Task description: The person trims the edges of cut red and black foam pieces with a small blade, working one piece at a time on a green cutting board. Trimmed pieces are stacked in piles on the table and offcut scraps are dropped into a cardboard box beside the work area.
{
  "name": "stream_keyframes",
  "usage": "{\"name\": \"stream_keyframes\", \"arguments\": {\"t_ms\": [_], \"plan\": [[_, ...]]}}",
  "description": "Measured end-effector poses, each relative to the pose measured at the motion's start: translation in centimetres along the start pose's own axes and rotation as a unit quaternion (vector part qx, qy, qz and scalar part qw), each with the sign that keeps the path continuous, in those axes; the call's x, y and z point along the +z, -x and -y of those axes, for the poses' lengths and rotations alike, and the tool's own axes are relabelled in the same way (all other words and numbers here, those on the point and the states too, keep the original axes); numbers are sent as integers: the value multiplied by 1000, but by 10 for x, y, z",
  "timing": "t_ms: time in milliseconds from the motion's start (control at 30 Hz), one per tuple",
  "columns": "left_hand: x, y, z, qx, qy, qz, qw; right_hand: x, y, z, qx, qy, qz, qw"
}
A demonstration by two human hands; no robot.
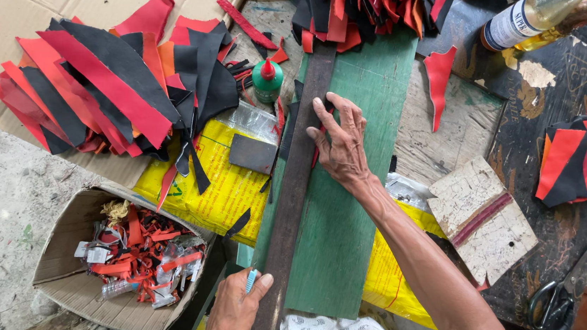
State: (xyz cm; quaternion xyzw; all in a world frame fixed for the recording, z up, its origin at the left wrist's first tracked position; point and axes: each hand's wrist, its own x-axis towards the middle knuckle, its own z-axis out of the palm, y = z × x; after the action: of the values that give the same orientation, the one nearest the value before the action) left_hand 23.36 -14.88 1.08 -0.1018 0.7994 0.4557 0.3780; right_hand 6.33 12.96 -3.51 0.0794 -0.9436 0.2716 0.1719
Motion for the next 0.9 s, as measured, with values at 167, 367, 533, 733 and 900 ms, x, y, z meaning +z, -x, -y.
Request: {"name": "stream_keyframes", "arguments": {"t_ms": [167,367,533,733,900], "plan": [[-2,-3,-2,-6,-3,2,1000,2,6,-1,-13,-30,-31,999],[0,-4,2,24,18,-22,999,4,9,-1,-16,29,-9,999],[4,-10,6,15,21,-27,999,2,7,-1,-17,42,9,999],[6,-11,5,6,26,-29,999,2,6,-2,-14,51,16,998],[5,-10,0,-19,20,-18,999,3,7,-2,-16,67,17,998]]}}
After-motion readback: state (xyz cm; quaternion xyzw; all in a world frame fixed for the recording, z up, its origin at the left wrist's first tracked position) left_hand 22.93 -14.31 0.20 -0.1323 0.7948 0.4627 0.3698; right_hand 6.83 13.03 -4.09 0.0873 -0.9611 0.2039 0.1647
